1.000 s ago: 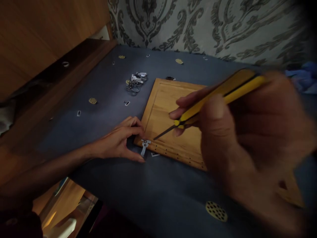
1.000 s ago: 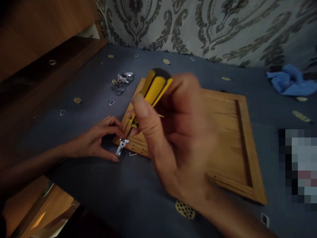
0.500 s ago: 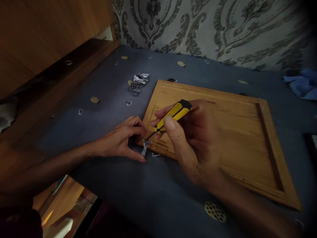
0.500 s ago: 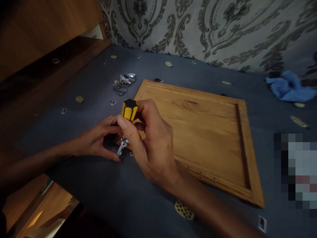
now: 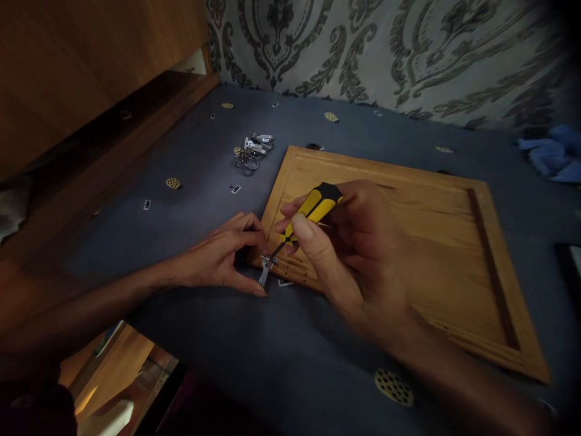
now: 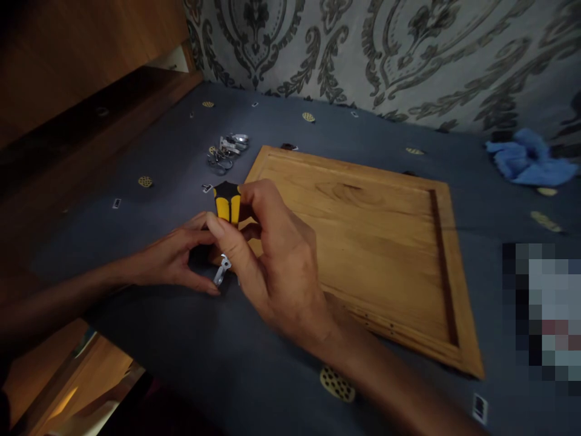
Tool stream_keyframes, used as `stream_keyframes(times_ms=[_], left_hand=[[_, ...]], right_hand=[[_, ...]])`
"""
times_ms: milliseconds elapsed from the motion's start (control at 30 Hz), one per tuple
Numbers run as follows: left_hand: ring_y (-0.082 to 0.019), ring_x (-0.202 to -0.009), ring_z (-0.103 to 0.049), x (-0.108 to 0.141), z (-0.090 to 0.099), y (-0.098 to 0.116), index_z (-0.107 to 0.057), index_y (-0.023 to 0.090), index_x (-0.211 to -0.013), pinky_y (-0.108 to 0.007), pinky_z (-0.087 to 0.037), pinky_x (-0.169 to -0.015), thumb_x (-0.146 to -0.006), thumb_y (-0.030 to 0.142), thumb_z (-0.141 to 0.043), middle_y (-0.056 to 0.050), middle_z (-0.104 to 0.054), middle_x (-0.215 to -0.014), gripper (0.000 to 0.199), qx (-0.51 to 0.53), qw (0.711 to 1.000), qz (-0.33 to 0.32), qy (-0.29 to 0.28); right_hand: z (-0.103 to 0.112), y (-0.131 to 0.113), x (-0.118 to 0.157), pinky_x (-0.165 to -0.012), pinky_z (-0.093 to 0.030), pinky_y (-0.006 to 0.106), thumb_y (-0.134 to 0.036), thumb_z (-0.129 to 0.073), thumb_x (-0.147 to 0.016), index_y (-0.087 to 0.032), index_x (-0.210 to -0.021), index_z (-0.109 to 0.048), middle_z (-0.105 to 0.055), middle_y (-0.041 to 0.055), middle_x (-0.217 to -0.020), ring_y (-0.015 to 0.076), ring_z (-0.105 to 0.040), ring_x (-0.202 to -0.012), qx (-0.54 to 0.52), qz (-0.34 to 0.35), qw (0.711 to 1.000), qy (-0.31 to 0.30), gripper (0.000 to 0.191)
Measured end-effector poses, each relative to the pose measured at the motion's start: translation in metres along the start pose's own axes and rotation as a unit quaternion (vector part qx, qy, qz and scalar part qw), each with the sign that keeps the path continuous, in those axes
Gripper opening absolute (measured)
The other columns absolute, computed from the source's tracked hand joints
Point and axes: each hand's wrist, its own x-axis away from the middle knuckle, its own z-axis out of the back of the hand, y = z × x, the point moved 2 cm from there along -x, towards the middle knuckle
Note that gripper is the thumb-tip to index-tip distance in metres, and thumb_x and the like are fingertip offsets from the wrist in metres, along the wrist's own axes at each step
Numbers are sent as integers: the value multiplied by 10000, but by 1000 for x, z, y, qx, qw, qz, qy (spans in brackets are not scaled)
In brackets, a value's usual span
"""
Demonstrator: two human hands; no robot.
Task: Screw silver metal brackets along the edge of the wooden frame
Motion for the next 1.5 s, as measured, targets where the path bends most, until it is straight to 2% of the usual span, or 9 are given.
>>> stream_keyframes(times_ms=[133, 233, 400, 500, 700, 933, 1100, 1300, 1500], left_hand=[[-299, -1142, -597, 0, 0, -1, -708, 234, -1004, -432, -537, -982, -827, 651, -895, -62, -626, -1135, 490, -4, 1000, 0, 0], [-323, -1203, -591, -1, 1, -1, -721, 233, -1012, -460, -522, -1037, -815, 629, -915, -74, -641, -1169, 483, -10, 1000, 3, 0], [-306, -1160, -594, 0, 1, 1, -719, 228, -1037, -445, -524, -1012, -829, 648, -893, -58, -629, -1148, 499, 8, 1000, 9, 3], [-273, -1084, -591, 0, 0, 1, -710, 229, -1008, -412, -525, -954, -839, 683, -866, -37, -615, -1092, 510, 19, 1000, 5, 14], [-277, -1102, -591, 0, 0, -1, -706, 230, -995, -419, -524, -962, -816, 657, -901, -46, -622, -1114, 502, 13, 1000, 8, 5], [-305, -1197, -592, 2, 1, -2, -715, 235, -1008, -451, -520, -1034, -803, 609, -931, -58, -645, -1163, 479, -2, 1000, 7, -2], [-300, -1189, -594, 1, 2, 0, -719, 228, -1038, -453, -525, -1034, -804, 612, -928, -59, -639, -1188, 496, -5, 1000, 19, -1], [-336, -1295, -562, 0, 2, -1, -721, 231, -1043, -508, -479, -1142, -817, 607, -921, -65, -622, -1163, 482, 7, 1000, 14, -7], [-336, -1314, -558, 1, 3, 0, -723, 235, -1039, -515, -473, -1161, -798, 586, -944, -68, -637, -1227, 480, 0, 1000, 25, -13]], right_hand=[[4, -4, -4, -768, -692, 388, -289, -643, -1062, -299, -1121, -615, -711, 54, -1088, 235, -742, -973, 43, -13, 998, -33, 66], [6, -8, -8, -746, -675, 364, -282, -638, -1060, -285, -1014, -624, -694, 48, -1032, 232, -732, -979, 39, -14, 998, -54, 48], [5, -8, -14, -713, -641, 302, -299, -772, -1012, -266, -910, -662, -708, -17, -890, 166, -716, -829, -42, 10, 998, -49, 153], [6, -8, -15, -667, -600, 305, -366, -838, -964, -258, -860, -681, -719, -21, -855, 158, -686, -767, -2, 37, 999, -18, 218], [9, -7, -16, -482, -504, 262, -492, -930, -855, -269, -824, -627, -691, -51, -719, 134, -623, -583, -33, -38, 999, -11, 377], [12, -8, -19, -615, -596, 284, -359, -862, -940, -270, -936, -728, -706, -39, -811, 138, -685, -659, -53, -16, 997, -56, 161], [14, -11, -17, -572, -580, 274, -396, -865, -942, -240, -837, -716, -737, -18, -845, 136, -708, -660, -48, -43, 996, -65, 240], [18, -20, -16, -613, -587, 250, -410, -851, -962, -262, -951, -750, -726, -49, -823, 109, -693, -652, -4, -24, 1000, 0, 180], [16, -14, -16, -564, -586, 264, -470, -859, -944, -275, -928, -742, -689, -49, -786, 117, -688, -609, -18, -18, 999, -21, 229]])
